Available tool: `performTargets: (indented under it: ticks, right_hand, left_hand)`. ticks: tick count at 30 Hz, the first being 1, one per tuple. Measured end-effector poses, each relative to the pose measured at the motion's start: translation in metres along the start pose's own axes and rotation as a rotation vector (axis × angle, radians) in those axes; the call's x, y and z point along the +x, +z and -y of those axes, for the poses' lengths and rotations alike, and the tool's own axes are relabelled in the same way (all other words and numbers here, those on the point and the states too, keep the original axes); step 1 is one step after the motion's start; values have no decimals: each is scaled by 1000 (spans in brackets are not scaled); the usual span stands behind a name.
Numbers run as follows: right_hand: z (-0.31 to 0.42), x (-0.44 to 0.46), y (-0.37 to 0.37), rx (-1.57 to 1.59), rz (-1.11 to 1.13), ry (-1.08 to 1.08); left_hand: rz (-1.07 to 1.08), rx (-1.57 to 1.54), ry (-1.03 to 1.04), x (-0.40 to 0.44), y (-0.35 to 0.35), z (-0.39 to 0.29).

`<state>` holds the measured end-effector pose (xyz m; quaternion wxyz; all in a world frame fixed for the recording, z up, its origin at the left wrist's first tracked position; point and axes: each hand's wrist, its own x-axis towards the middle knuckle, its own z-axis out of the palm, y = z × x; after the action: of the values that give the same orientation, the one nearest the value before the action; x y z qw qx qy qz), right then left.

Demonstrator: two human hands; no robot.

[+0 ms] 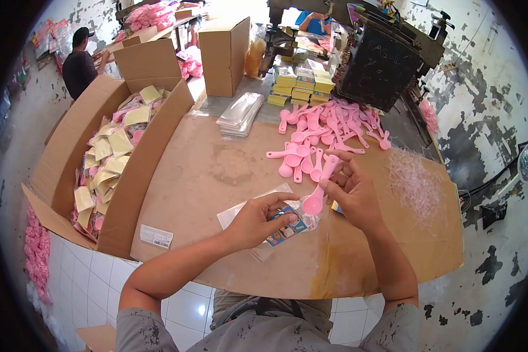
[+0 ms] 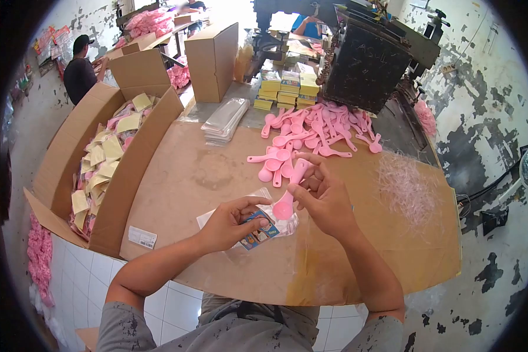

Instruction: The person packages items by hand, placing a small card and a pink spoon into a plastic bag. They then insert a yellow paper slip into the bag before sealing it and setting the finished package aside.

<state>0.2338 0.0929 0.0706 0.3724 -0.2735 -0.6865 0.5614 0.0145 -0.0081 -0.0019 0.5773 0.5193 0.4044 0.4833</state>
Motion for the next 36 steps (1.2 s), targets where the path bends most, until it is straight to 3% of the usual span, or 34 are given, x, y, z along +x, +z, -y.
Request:
performTargets:
  ticks: [4,10,13,16,19,22,25,27,31,34,36]
  right_hand:
    - [-1,-3,13,-53,34,-9]
    - [-35,-20,40,73,-148,-168]
    - [-32,-20,9,-529,162,-415]
    - [-16,-10,3,-193,217,-257]
    - [7,-7,14,-232,205,-349]
    - [17,-2,5,-493,508,-450]
    - [35,0,5,-235,559,-331]
    - [46,2,14,-268,459,-402]
    - [38,5,18,-417,528,-485]
    - [52,2,15,-283,446,-510]
    - [74,-5,18,-729,409,-578]
  left_hand:
    - [39,-76,-48,0,-1,-7]
    - [16,-90,-12,2,-3,-4]
    - [40,-168,31,1,0,-5]
    - [78,-123,-67,-3,-2,-23]
    - [139,-96,-25,-1,-7,-12]
    - [192,-141,-28,-2,-9,-9]
    - [249,-177,-42,-3,-12,-14]
    - [298,-183,-43,-4,-15,-19]
    - [355,-202,-70,-4,-19,-18]
    - [243,-342,70,-8,-7,-23]
    - [99,-18,301,-4,-6,-17]
